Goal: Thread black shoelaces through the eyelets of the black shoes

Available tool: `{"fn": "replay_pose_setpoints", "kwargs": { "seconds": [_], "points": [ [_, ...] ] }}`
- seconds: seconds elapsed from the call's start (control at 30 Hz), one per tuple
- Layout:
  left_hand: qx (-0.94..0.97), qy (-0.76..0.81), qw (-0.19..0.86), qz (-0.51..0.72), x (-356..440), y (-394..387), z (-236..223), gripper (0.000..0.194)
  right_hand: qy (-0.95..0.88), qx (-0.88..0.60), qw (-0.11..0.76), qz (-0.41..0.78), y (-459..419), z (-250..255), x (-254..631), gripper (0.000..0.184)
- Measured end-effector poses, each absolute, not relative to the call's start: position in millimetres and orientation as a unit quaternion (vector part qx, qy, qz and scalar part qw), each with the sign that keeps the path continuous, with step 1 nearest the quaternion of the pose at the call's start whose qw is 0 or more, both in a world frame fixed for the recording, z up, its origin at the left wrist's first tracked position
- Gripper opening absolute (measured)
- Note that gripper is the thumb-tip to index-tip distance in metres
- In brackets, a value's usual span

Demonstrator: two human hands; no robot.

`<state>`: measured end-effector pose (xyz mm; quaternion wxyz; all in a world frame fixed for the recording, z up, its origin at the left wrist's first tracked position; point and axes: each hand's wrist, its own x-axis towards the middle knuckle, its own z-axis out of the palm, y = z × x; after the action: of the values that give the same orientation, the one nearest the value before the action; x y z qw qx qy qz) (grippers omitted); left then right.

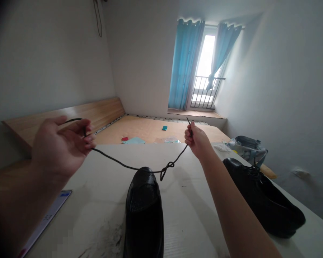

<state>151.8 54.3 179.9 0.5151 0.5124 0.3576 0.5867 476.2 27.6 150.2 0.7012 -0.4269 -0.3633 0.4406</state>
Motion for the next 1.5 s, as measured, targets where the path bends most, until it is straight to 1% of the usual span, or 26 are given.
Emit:
{"fn": "replay_pose_setpoints", "kwargs": {
  "seconds": [0.07, 0.17, 0.23, 0.33, 0.4, 0.5, 0.57, 0.63, 0.7, 0.77, 0.83, 0.9, 0.93, 0.97, 1.03, 1.07, 1.1, 1.13, 1.2, 1.27, 1.37, 1.5],
  "points": [
    [0.523, 0.371, 0.503, 0.579, 163, 52, 174, 0.026, -0.379, -0.421, 0.678, 0.468, 25, 152, 462, 0.030],
    [0.673, 0.427, 0.381, 0.468, 172, 50, 160, 0.037, -0.398, -0.407, 0.646, 0.508, 20, 155, 439, 0.030],
    [0.755, 0.436, 0.285, 0.398, 176, 48, 151, 0.038, -0.409, -0.395, 0.632, 0.526, 15, 158, 423, 0.030],
    [0.834, 0.398, 0.176, 0.337, 182, 41, 140, 0.035, -0.423, -0.369, 0.624, 0.544, 5, 166, 400, 0.027],
    [0.873, 0.362, 0.161, 0.285, 189, 34, 135, 0.036, -0.418, -0.330, 0.626, 0.569, -4, 172, 386, 0.024],
    [0.906, 0.304, 0.216, 0.201, 200, 21, 126, 0.041, -0.405, -0.259, 0.646, 0.593, -17, 178, 369, 0.024],
    [0.913, 0.270, 0.257, 0.164, 205, 12, 122, 0.043, -0.425, -0.240, 0.664, 0.566, -24, 181, 363, 0.021],
    [0.912, 0.255, 0.285, 0.149, 209, 6, 119, 0.037, -0.462, -0.245, 0.679, 0.515, -29, 184, 363, 0.016],
    [0.905, 0.257, 0.304, 0.151, 212, 3, 117, 0.027, -0.488, -0.262, 0.688, 0.469, -31, 187, 365, 0.015],
    [0.894, 0.260, 0.324, 0.169, 215, 2, 116, 0.019, -0.491, -0.270, 0.695, 0.450, -29, 187, 370, 0.015],
    [0.868, 0.255, 0.381, 0.193, 217, 3, 114, 0.018, -0.487, -0.282, 0.693, 0.449, -25, 184, 375, 0.016],
    [0.825, 0.243, 0.461, 0.219, 218, 6, 113, 0.022, -0.510, -0.340, 0.660, 0.434, -19, 179, 381, 0.016],
    [0.803, 0.242, 0.491, 0.235, 218, 8, 114, 0.024, -0.534, -0.394, 0.630, 0.403, -16, 175, 383, 0.016],
    [0.786, 0.245, 0.509, 0.253, 217, 10, 115, 0.025, -0.562, -0.456, 0.593, 0.352, -13, 172, 386, 0.019],
    [0.765, 0.261, 0.512, 0.290, 216, 13, 119, 0.027, -0.605, -0.565, 0.515, 0.221, -10, 167, 390, 0.026],
    [0.754, 0.272, 0.513, 0.307, 215, 14, 122, 0.028, -0.622, -0.597, 0.477, 0.172, -10, 166, 391, 0.028],
    [0.739, 0.279, 0.521, 0.324, 214, 15, 125, 0.027, -0.643, -0.610, 0.439, 0.149, -11, 165, 391, 0.030],
    [0.720, 0.283, 0.535, 0.340, 213, 16, 128, 0.026, -0.670, -0.607, 0.399, 0.156, -11, 165, 391, 0.033],
    [0.667, 0.283, 0.578, 0.375, 211, 18, 132, 0.019, -0.722, -0.572, 0.324, 0.214, -13, 166, 389, 0.036],
    [0.604, 0.275, 0.627, 0.408, 210, 20, 133, 0.012, -0.747, -0.540, 0.297, 0.249, -14, 165, 387, 0.034],
    [0.531, 0.255, 0.679, 0.438, 208, 22, 134, 0.004, -0.727, -0.526, 0.336, 0.286, -11, 163, 386, 0.029],
    [0.463, 0.228, 0.723, 0.459, 205, 20, 143, 0.006, -0.651, -0.480, 0.429, 0.403, -6, 161, 388, 0.023]
  ]
}}
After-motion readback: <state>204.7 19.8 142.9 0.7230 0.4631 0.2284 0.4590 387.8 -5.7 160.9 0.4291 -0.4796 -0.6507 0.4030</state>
